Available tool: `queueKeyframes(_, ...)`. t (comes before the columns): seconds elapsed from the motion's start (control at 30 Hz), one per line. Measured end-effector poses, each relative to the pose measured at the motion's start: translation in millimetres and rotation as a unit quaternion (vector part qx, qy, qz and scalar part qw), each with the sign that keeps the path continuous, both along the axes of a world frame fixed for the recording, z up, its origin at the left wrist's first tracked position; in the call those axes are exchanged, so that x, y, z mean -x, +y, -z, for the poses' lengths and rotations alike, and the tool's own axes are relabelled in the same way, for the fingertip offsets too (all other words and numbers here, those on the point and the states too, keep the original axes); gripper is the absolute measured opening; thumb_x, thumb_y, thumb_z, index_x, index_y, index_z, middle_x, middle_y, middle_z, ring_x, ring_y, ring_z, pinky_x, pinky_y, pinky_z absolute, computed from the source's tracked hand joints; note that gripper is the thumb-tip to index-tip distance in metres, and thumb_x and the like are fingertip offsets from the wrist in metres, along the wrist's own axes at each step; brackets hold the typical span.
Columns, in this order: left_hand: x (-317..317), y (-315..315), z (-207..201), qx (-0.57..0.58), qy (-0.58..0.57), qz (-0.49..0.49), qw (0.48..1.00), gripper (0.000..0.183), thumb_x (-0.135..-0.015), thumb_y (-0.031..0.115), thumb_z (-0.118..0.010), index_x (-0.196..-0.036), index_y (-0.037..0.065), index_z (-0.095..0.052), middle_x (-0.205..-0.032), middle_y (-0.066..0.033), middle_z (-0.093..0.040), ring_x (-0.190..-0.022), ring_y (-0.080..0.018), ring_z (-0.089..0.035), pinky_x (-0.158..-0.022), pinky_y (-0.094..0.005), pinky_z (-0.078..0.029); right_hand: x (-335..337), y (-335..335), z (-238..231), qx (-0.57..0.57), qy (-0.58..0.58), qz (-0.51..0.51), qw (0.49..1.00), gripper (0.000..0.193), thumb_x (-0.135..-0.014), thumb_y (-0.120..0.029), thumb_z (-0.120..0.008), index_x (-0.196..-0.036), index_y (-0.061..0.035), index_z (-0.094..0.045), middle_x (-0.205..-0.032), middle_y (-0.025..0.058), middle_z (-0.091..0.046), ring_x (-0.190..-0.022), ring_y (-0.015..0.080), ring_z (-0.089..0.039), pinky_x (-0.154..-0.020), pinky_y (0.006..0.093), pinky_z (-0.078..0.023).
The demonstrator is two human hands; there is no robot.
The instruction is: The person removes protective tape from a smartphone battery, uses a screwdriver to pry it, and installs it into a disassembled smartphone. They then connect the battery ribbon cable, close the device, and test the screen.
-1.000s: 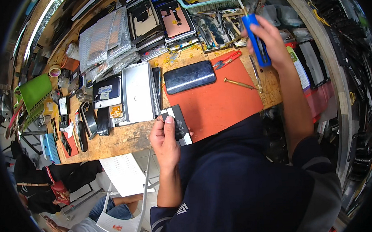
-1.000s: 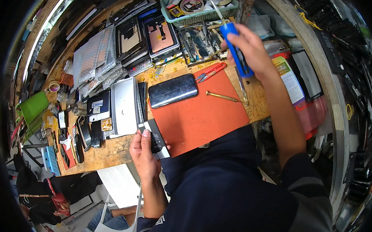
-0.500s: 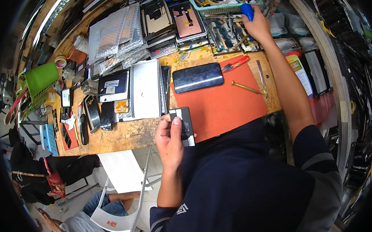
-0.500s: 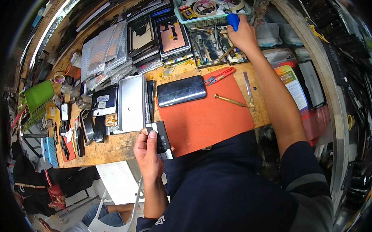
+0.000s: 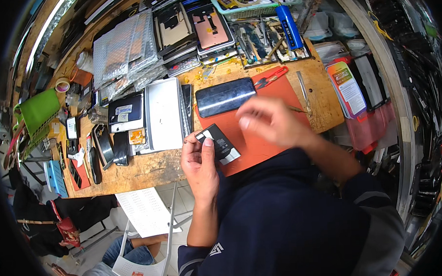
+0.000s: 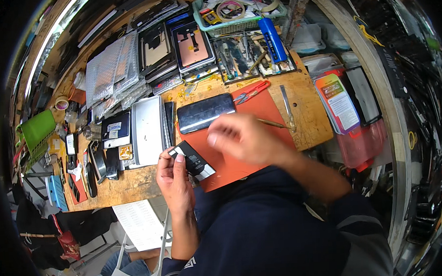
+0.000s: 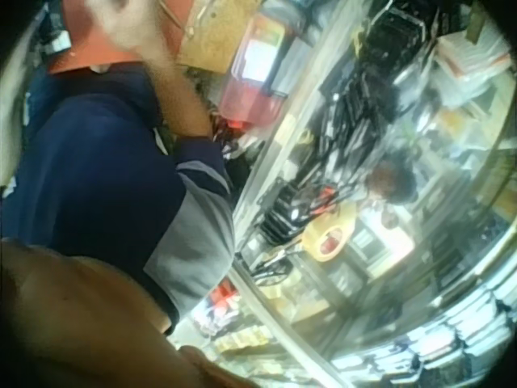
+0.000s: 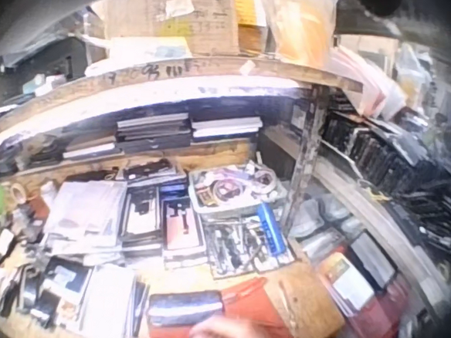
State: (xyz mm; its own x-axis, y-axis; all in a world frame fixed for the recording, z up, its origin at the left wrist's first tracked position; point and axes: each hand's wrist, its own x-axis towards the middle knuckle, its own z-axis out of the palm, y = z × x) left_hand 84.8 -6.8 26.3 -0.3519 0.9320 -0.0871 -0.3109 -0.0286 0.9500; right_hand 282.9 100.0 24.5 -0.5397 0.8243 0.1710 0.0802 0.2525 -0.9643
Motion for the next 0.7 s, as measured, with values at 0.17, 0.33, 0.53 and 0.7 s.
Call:
queueKeyframes(0.17, -11, 6, 0, -0.014, 0.078, 0.012, 0.997, 0.037, -0.106, -0.002, -0.061, -0.142, -0.002, -0.053, -0.107, -0.0042, -0.071, -0.095, -0.0064, -0.065, -0.087, -0.0218, -0.053, 41, -36, 10, 0.199, 0.171, 0.028, 0.965, 0.017, -0.1, -0.014, -0.077, -0.106, -0.0004, -0.067, -0.086, -0.0004, -0.068, -0.075, 0.0032, -0.062, -0.065, 0.0213, -0.051)
queueKeyframes(0.33, -16, -4, -2, -0.022, 0.179, -0.035, 0.983, 0.057, -0.103, -0.005, -0.063, -0.154, -0.001, -0.039, -0.102, -0.0029, -0.068, -0.091, -0.0057, -0.064, -0.08, -0.0199, -0.051, 47, -44, 5, 0.149, 0.11, 0.03, 0.982, 0.014, -0.101, -0.01, -0.074, -0.106, -0.0009, -0.065, -0.086, -0.002, -0.067, -0.075, 0.001, -0.061, -0.064, 0.021, -0.05)
queueKeyframes(0.53, -16, -11, -2, -0.032, 0.287, -0.015, 0.957, 0.07, -0.099, -0.002, -0.067, -0.159, -0.003, -0.031, -0.116, -0.0103, -0.064, -0.102, -0.0127, -0.063, -0.088, -0.0259, -0.052, 56, -46, 3, 0.125, 0.12, 0.066, 0.983, 0.012, -0.098, -0.004, -0.073, -0.104, 0.0009, -0.064, -0.083, 0.0018, -0.068, -0.071, 0.0056, -0.062, -0.063, 0.0258, -0.052)
queueKeyframes(0.7, -6, -18, -5, -0.047, 0.225, 0.036, 0.972, 0.072, -0.101, 0.004, -0.066, -0.162, -0.004, -0.028, -0.122, -0.0138, -0.066, -0.108, -0.0161, -0.065, -0.094, -0.0289, -0.053, 52, -39, 0, 0.112, 0.107, 0.039, 0.987, 0.013, -0.097, -0.005, -0.073, -0.104, 0.0014, -0.065, -0.082, 0.0046, -0.068, -0.071, 0.0096, -0.063, -0.064, 0.0299, -0.052)
